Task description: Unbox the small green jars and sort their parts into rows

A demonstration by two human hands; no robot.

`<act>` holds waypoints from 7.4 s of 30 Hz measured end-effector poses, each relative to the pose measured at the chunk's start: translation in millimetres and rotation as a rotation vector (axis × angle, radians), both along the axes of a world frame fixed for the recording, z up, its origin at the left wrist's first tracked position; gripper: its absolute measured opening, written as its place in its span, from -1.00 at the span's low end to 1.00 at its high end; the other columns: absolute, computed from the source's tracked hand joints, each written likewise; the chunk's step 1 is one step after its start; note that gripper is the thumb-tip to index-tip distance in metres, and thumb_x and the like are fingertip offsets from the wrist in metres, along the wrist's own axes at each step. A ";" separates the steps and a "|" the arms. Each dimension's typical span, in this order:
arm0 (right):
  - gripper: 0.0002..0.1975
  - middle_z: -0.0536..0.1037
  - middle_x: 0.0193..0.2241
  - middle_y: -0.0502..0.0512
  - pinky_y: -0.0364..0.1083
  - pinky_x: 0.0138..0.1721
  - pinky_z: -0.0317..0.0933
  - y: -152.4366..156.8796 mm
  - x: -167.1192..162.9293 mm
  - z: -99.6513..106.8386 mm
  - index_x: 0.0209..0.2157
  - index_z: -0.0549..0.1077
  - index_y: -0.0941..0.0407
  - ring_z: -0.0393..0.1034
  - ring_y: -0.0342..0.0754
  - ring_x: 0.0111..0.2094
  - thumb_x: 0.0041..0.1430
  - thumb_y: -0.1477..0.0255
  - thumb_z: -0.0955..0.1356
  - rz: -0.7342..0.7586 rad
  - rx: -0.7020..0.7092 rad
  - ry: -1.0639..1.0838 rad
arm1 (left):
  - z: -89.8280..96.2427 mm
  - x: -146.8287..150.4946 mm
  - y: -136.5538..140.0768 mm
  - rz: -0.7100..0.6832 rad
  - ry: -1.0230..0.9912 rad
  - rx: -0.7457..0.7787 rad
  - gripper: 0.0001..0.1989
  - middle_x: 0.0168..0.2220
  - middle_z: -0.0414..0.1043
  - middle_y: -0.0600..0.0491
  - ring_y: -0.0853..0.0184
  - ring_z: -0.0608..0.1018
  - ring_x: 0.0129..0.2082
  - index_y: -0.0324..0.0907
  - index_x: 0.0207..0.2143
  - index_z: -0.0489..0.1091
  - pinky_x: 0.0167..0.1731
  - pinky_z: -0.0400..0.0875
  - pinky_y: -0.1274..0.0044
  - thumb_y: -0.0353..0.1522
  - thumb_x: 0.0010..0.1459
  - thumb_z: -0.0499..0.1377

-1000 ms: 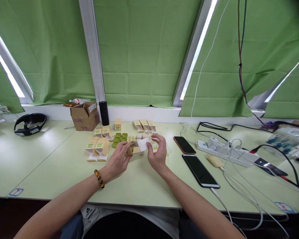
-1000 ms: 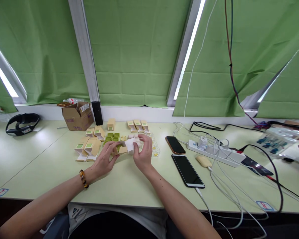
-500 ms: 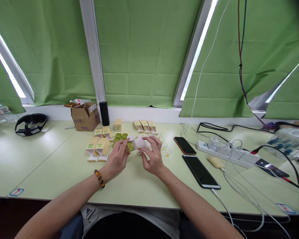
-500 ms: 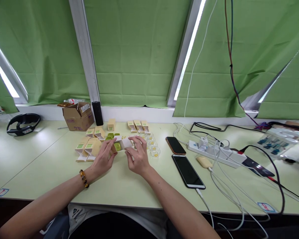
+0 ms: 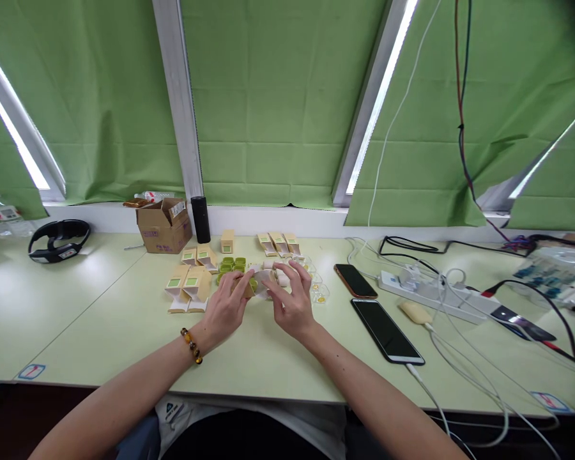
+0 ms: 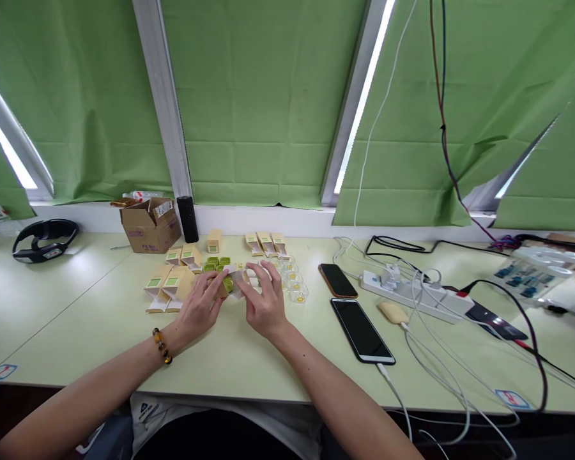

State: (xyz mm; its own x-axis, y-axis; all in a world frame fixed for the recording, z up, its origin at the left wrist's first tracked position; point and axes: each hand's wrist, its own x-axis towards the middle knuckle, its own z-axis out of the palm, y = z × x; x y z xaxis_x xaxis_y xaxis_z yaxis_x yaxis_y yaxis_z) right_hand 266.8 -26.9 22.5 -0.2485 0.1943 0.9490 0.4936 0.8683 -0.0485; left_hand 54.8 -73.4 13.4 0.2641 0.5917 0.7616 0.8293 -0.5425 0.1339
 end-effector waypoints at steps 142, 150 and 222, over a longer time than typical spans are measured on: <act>-0.52 0.69 -0.15 0.17 0.07 -0.06 0.49 1.9 -19.6 -4.8 -0.10 0.51 0.05 0.62 0.10 -0.14 0.10 0.03 0.53 0.687 -1.159 0.456 | 8.5 -0.8 -2.7 -0.584 -0.729 -0.502 -0.46 0.17 0.34 -0.08 0.11 0.40 0.19 -0.05 0.23 0.22 0.18 0.33 0.28 -0.44 0.22 0.20; -0.48 0.71 -0.23 0.15 0.04 -0.08 0.46 7.6 -18.7 -5.2 -0.11 0.52 0.05 0.64 0.11 -0.19 0.08 -0.04 0.52 0.709 -1.213 0.514 | 8.5 0.4 -5.1 -0.504 -0.620 -0.488 -0.35 0.31 0.26 -0.11 0.06 0.35 0.28 -0.02 0.34 0.14 0.23 0.30 0.21 -0.46 0.23 0.17; -0.58 0.52 0.02 0.19 0.21 0.14 0.31 -7.5 -9.9 0.8 0.07 0.41 -0.03 0.38 0.20 0.11 0.17 0.46 0.40 0.301 -0.402 0.203 | 9.0 -36.2 -1.1 0.011 -0.089 0.310 -0.87 -0.22 0.64 -0.01 0.10 0.51 -0.17 0.14 -0.23 0.61 0.02 0.28 0.10 -0.29 0.28 0.24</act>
State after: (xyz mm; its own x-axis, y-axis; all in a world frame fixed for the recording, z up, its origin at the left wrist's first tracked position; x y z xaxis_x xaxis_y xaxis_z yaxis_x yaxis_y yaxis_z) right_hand 257.0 -34.4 23.3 -0.1685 0.5008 0.8490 0.1715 0.8631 -0.4751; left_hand 18.6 -74.5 22.4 0.1832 0.3300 0.9260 0.8279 -0.5598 0.0357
